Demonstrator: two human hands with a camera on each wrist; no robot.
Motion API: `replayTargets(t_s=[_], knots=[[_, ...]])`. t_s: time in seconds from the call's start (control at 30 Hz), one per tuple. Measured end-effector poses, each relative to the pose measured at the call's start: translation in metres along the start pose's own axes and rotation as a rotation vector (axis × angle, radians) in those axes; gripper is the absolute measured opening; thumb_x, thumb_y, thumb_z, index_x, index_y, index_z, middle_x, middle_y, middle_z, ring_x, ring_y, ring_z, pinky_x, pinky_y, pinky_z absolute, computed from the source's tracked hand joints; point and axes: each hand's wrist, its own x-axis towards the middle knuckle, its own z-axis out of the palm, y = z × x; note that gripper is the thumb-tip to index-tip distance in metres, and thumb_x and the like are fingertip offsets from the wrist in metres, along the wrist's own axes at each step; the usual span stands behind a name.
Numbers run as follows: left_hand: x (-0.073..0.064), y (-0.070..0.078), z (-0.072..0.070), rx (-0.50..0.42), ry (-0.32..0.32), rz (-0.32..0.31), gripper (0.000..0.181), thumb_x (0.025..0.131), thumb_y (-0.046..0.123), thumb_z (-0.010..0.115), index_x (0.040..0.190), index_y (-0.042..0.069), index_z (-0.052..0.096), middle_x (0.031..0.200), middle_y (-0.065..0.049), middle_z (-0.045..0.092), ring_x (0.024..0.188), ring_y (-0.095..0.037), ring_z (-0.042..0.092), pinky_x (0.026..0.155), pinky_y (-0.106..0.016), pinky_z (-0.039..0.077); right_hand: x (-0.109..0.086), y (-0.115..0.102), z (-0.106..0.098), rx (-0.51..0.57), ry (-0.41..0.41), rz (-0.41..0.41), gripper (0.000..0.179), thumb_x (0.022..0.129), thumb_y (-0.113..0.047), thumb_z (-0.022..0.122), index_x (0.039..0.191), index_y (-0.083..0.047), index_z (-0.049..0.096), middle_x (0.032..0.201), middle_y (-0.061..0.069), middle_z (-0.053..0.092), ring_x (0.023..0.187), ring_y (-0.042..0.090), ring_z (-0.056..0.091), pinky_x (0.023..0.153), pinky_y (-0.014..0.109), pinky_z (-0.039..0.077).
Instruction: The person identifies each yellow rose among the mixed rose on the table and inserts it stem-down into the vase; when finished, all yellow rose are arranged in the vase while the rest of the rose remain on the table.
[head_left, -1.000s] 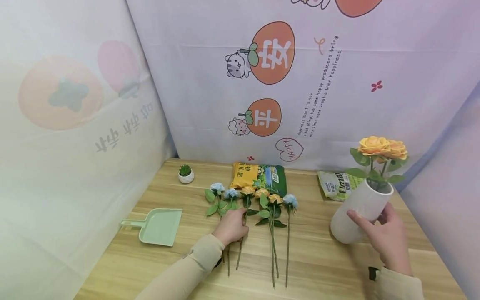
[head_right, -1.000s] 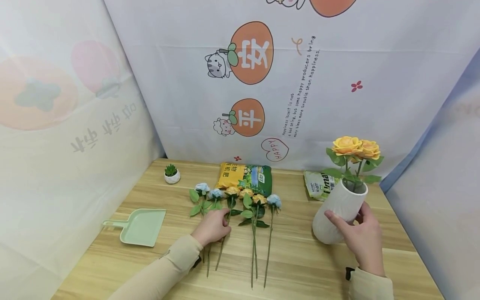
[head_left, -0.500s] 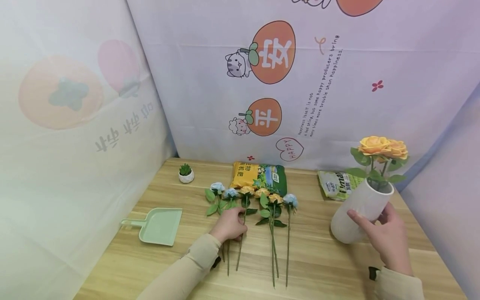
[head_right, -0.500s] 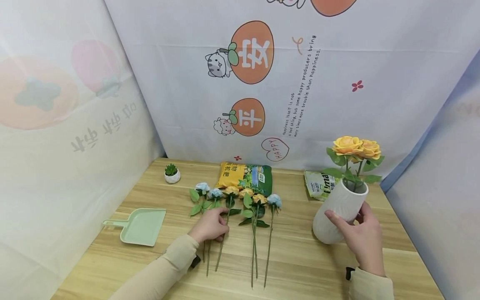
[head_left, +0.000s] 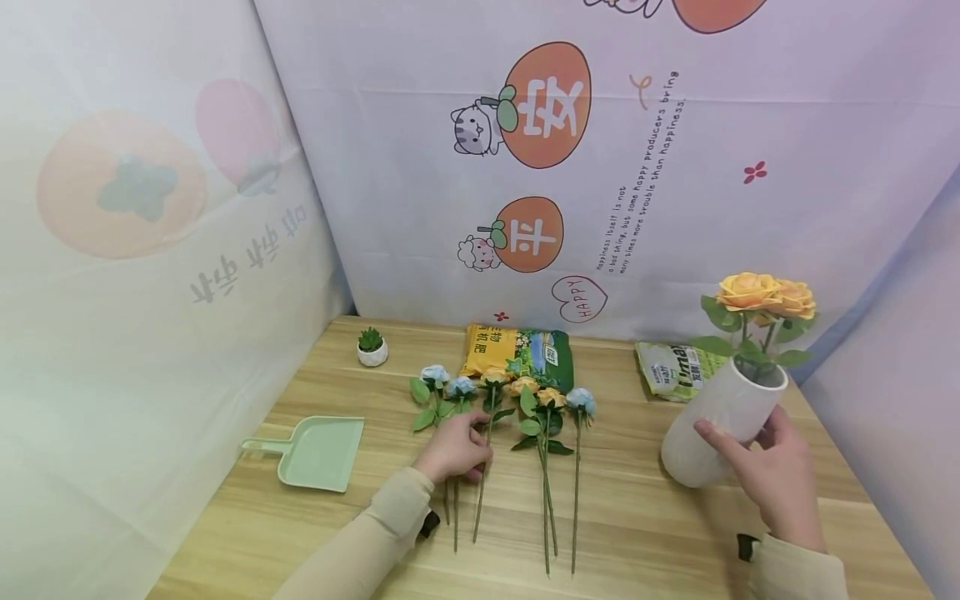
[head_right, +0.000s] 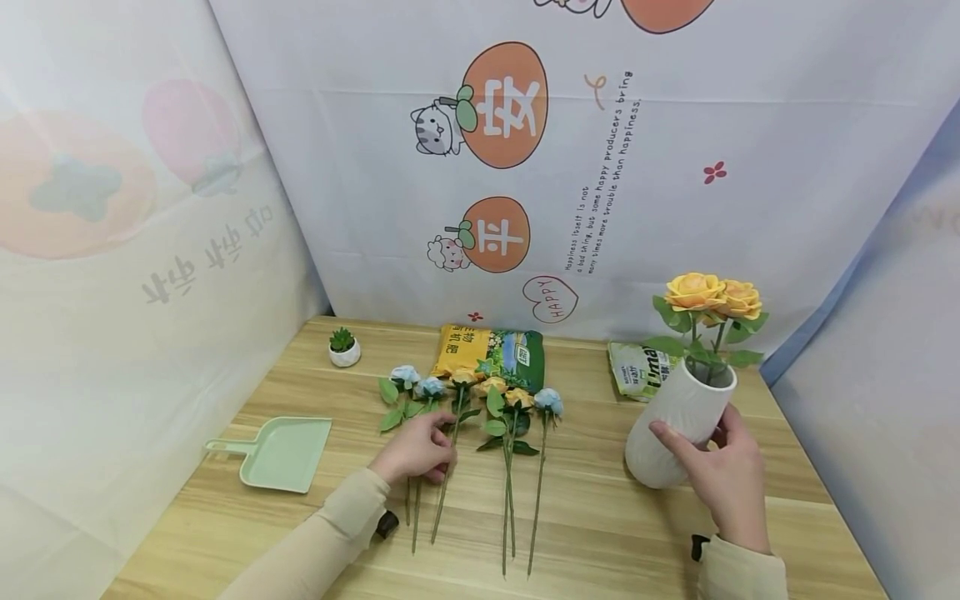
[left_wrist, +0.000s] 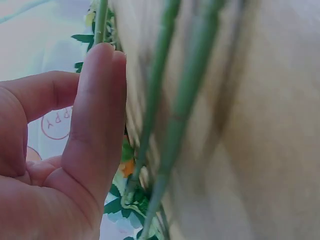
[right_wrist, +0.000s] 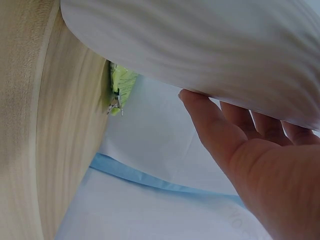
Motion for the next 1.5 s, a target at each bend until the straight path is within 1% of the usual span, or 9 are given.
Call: replayTargets(t_s=[0.17, 0.37, 0.53, 0.73, 0.8, 0.9, 1.03, 1.27, 1.5], knots=[[-0.002, 0.007, -0.003, -0.015, 0.006, 0.028, 0.069, 0.093, -0.006, 0.073, 0.157, 0.000, 0.049, 0.095, -0.013, 0.071, 0.065, -0.024, 0.072, 0.059, -0.039, 0.066, 0.000, 0.001, 0.000, -0.003, 0.007, -0.003, 0.087, 0.091, -0.044, 0.088, 0.159, -0.008, 0.046, 0.155, 0.022, 0.053, 0.139, 0.045, 0.052, 0.076, 0.014, 0.046], [-0.002, 0.010, -0.006, -0.079, -0.004, 0.035, 0.066, 0.098, -0.003, 0.072, 0.159, 0.003, 0.047, 0.104, -0.020, 0.074, 0.072, -0.028, 0.075, 0.063, -0.041, 0.067, 0.000, 0.001, -0.001, -0.009, -0.012, 0.011, 0.091, 0.092, -0.046, 0.087, 0.162, -0.009, 0.041, 0.159, 0.022, 0.049, 0.142, 0.045, 0.050, 0.094, 0.041, 0.055], [0.000, 0.010, -0.008, -0.138, -0.002, 0.041, 0.066, 0.099, -0.002, 0.072, 0.159, 0.003, 0.046, 0.109, -0.023, 0.074, 0.078, -0.029, 0.076, 0.066, -0.040, 0.068, 0.001, 0.000, -0.002, -0.009, -0.019, 0.020, 0.092, 0.093, -0.046, 0.086, 0.163, -0.009, 0.040, 0.160, 0.022, 0.048, 0.143, 0.045, 0.049, 0.095, 0.044, 0.055], [0.000, 0.020, -0.010, -0.145, 0.008, 0.068, 0.068, 0.099, -0.001, 0.073, 0.160, 0.003, 0.045, 0.115, -0.026, 0.072, 0.080, -0.030, 0.077, 0.067, -0.039, 0.068, 0.000, -0.001, -0.002, 0.009, -0.024, 0.022, 0.095, 0.093, -0.047, 0.086, 0.165, -0.008, 0.037, 0.163, 0.024, 0.045, 0.146, 0.047, 0.046, 0.107, 0.067, 0.049], [-0.001, 0.028, -0.012, -0.144, 0.016, 0.083, 0.070, 0.098, -0.001, 0.074, 0.162, 0.004, 0.044, 0.115, -0.024, 0.071, 0.078, -0.031, 0.077, 0.067, -0.038, 0.068, 0.001, -0.001, -0.002, 0.010, -0.024, 0.022, 0.095, 0.093, -0.047, 0.086, 0.165, -0.008, 0.037, 0.163, 0.024, 0.045, 0.146, 0.048, 0.046, 0.107, 0.066, 0.050], [0.000, 0.042, -0.015, -0.146, 0.036, 0.111, 0.075, 0.098, 0.001, 0.075, 0.164, 0.003, 0.040, 0.115, -0.018, 0.070, 0.079, -0.032, 0.078, 0.068, -0.037, 0.068, 0.001, 0.000, -0.002, 0.003, -0.017, 0.015, 0.093, 0.093, -0.046, 0.087, 0.163, -0.008, 0.040, 0.161, 0.023, 0.047, 0.144, 0.047, 0.048, 0.096, 0.041, 0.057], [0.006, 0.066, -0.021, -0.185, 0.059, 0.157, 0.078, 0.099, 0.001, 0.074, 0.166, 0.005, 0.036, 0.119, -0.018, 0.070, 0.090, -0.038, 0.078, 0.072, -0.038, 0.068, 0.001, 0.000, -0.002, -0.001, -0.009, 0.006, 0.090, 0.092, -0.045, 0.088, 0.161, -0.008, 0.043, 0.158, 0.023, 0.050, 0.141, 0.046, 0.050, 0.078, 0.018, 0.048], [0.017, 0.112, -0.023, -0.259, 0.110, 0.281, 0.077, 0.102, 0.000, 0.072, 0.168, 0.006, 0.032, 0.118, -0.014, 0.070, 0.094, -0.041, 0.077, 0.077, -0.042, 0.068, 0.001, -0.001, -0.002, -0.003, -0.022, 0.013, 0.094, 0.092, -0.046, 0.087, 0.163, -0.007, 0.040, 0.160, 0.025, 0.048, 0.144, 0.048, 0.048, 0.096, 0.050, 0.057], [0.027, 0.164, -0.010, -0.361, 0.141, 0.459, 0.064, 0.102, 0.000, 0.073, 0.158, 0.018, 0.049, 0.115, -0.014, 0.071, 0.094, -0.042, 0.078, 0.076, -0.042, 0.068, 0.000, -0.002, -0.001, 0.024, -0.024, 0.009, 0.097, 0.092, -0.046, 0.087, 0.165, -0.005, 0.037, 0.163, 0.027, 0.044, 0.146, 0.052, 0.045, 0.108, 0.074, 0.045]])
